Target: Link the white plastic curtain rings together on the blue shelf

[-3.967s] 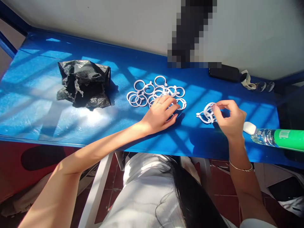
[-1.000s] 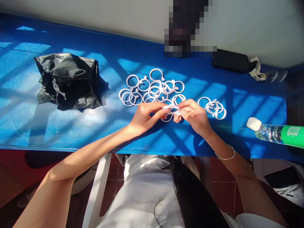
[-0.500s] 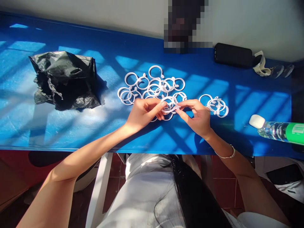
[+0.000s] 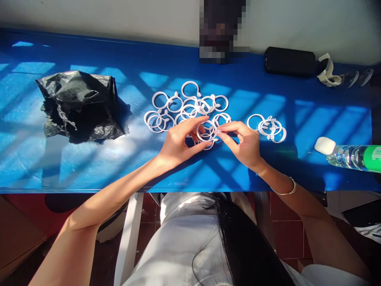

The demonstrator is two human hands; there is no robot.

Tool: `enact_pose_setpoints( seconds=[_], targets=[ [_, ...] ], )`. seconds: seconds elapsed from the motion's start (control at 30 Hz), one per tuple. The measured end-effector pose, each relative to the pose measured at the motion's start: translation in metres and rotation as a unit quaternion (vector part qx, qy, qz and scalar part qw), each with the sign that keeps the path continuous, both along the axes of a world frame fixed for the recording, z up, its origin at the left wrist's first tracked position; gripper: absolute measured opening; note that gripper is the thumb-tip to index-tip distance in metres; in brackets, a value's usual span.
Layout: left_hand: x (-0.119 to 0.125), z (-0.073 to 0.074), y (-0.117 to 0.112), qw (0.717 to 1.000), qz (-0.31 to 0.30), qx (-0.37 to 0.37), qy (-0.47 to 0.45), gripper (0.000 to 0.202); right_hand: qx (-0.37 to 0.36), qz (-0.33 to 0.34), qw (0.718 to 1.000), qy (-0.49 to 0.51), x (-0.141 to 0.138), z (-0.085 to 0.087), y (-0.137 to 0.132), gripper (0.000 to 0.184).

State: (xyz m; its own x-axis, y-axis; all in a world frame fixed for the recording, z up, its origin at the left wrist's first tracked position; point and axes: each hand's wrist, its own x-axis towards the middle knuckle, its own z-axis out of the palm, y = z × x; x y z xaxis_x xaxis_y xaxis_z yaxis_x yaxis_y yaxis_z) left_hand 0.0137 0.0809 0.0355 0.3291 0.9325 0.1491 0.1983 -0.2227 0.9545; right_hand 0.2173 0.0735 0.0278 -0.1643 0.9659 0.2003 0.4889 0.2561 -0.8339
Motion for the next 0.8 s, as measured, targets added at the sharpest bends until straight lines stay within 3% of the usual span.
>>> enact_pose_setpoints(
  seconds=[0.27, 0.8],
  targets=[
    [0.0009, 0.0015, 0.0010, 0.997, 0.008, 0.066, 0.030, 0.044, 0.013, 0.014, 1.000, -0.024, -0.0018, 0.0051, -0.0009, 0.013],
    [0.0021, 0.0035, -0.0030, 0.989, 0.034, 0.097, 0.105, 0.041, 0.056, 0.046, 0.997, -0.008, -0.0005, 0.0045, 0.0008, 0.004]
  ],
)
